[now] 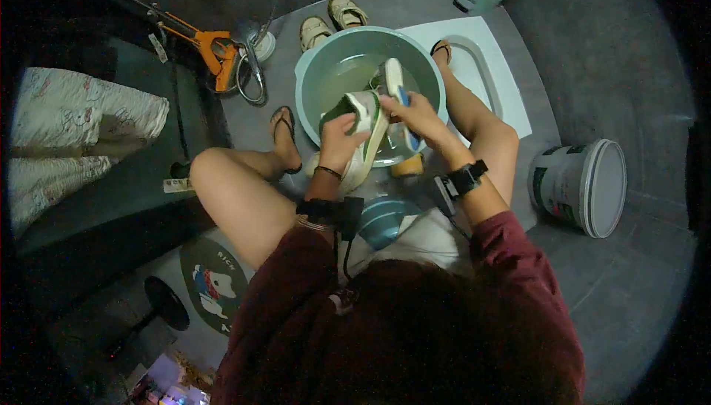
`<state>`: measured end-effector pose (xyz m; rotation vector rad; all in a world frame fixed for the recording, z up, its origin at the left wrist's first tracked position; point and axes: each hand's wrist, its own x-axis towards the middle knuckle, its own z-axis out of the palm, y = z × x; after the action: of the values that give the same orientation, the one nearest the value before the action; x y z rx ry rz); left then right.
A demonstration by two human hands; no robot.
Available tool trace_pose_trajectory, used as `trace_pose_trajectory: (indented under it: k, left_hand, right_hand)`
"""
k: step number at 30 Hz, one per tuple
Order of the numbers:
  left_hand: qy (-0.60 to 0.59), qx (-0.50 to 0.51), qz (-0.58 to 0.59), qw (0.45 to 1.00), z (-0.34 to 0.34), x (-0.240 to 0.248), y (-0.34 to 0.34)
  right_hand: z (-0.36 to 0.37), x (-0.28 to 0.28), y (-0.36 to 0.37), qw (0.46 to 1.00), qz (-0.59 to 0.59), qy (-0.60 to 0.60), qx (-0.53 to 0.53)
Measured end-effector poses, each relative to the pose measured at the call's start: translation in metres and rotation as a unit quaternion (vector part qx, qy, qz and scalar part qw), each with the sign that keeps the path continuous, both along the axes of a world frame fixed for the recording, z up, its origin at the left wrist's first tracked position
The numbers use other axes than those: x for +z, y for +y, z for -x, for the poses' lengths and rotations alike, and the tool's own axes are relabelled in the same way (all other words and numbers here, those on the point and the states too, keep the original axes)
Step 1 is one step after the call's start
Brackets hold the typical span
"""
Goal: The person washes shoes in a bucket of water using a brush, scrubbing the sides and soles of the footwear.
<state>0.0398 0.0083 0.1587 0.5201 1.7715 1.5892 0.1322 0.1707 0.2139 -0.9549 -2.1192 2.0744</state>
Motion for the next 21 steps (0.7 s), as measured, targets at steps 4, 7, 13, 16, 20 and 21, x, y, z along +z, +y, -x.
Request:
trace_pose_trajectory:
  k: [4, 7, 13, 16, 20, 21]
  left_hand:
    - [-0.229, 0.064, -0.148, 0.96, 0.002, 0.05, 0.003]
    - [-0.253, 0.056, -0.222, 0.94, 0.006, 0.068, 0.003]
    - [-0.359, 0.098, -0.306, 0.876, 0.015, 0.081, 0.005]
    - [-0.385, 0.084, -0.343, 0.853, 0.014, 0.081, 0.006]
    - [-0.368, 0.102, -0.321, 0.866, 0.008, 0.093, 0.01]
    - [-0.357, 0.122, -0.308, 0.873, 0.009, 0.095, 0.011]
  right_hand:
    - [-0.029, 0.014, -0.009, 0.982, -0.152, 0.002, -0.11]
    - [-0.044, 0.032, -0.05, 0.96, -0.257, 0.027, -0.111]
    - [-0.066, 0.019, -0.096, 0.896, -0.437, 0.082, -0.008]
    - [-0.062, 0.015, -0.095, 0.881, -0.462, 0.093, -0.034]
    - [-0.04, 0.021, -0.083, 0.863, -0.487, 0.131, -0.039]
    - [-0.031, 0.03, -0.079, 0.862, -0.489, 0.128, -0.04]
